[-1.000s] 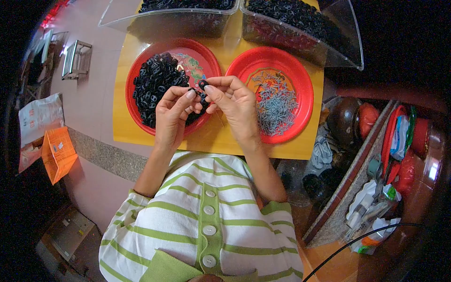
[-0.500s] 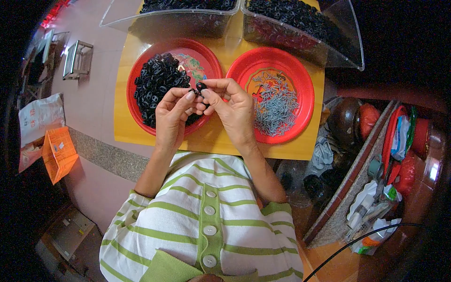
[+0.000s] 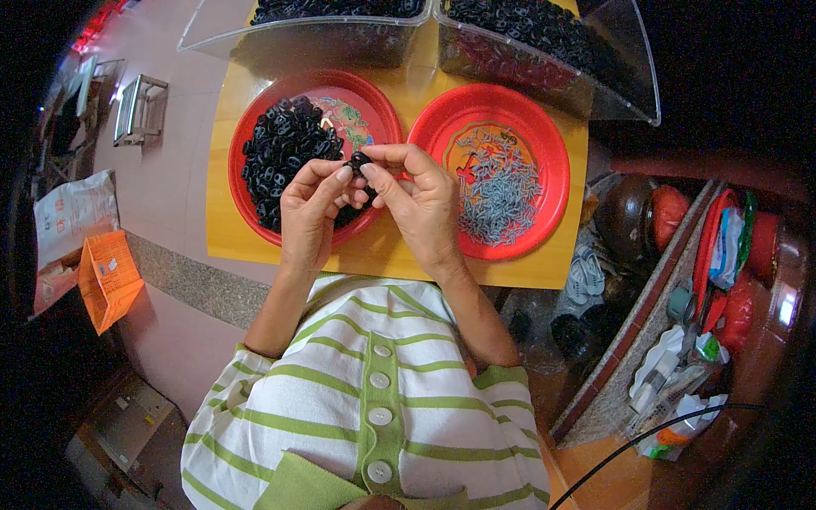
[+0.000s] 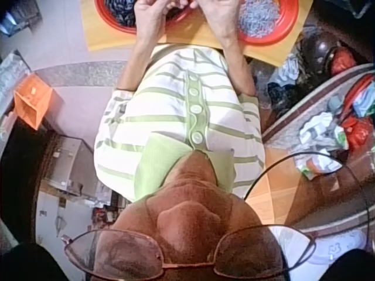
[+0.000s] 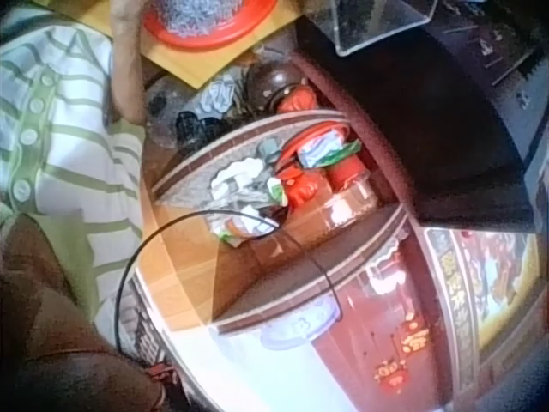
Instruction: The person assembles plastic cord locks by picking up components from trays and fitting the pieces together by hand.
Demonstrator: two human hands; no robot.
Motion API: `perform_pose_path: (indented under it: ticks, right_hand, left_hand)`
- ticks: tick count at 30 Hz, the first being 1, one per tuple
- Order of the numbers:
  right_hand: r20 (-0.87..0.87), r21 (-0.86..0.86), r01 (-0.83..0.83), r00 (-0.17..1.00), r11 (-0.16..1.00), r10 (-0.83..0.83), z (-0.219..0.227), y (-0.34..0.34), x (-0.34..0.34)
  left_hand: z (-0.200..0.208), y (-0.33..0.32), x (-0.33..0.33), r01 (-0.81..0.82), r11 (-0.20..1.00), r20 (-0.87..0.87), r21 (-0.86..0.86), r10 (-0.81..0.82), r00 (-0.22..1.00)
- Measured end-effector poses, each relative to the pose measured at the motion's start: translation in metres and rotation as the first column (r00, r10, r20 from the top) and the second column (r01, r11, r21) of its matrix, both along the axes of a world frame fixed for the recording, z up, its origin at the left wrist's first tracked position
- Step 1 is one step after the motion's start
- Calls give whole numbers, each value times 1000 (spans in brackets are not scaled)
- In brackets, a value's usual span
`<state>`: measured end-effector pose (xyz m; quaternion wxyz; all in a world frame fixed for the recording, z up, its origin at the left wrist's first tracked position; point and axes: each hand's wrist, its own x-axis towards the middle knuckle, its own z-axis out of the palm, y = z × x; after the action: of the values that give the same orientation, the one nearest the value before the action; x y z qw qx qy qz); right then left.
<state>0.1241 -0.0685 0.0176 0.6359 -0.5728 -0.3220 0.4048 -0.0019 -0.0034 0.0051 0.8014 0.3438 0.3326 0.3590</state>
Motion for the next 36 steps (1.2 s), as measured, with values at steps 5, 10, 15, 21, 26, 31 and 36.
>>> perform_pose_path:
  ticks: [5,10,15,21,26,31,36]
  right_hand:
    - [-11,3,-2,1000,1000,2,0,0,0]
    - [-33,62,-16,999,998,18,-5,0,-2]
    - [-160,107,24,987,994,-6,-3,-1,-7]
    - [-99,94,46,994,995,-37,3,-1,-6]
    - [146,67,40,988,997,-50,4,-1,-6]
    - [541,117,62,833,991,-116,10,1,-5]
    - [595,101,39,799,994,-92,11,-1,-3]
  left_hand:
    - [-2,0,0,-9,1000,2,-30,9,1000]
    - [-1,0,1,-12,1000,6,-27,12,1000]
    - [1,0,5,18,1000,10,24,-18,1000]
    - [8,-1,5,30,999,47,21,-31,998]
    - [5,3,3,35,999,105,-27,-32,994]
    - [-2,-3,5,-40,993,139,-115,56,989]
    - [1,-7,7,-61,990,96,-125,73,993]
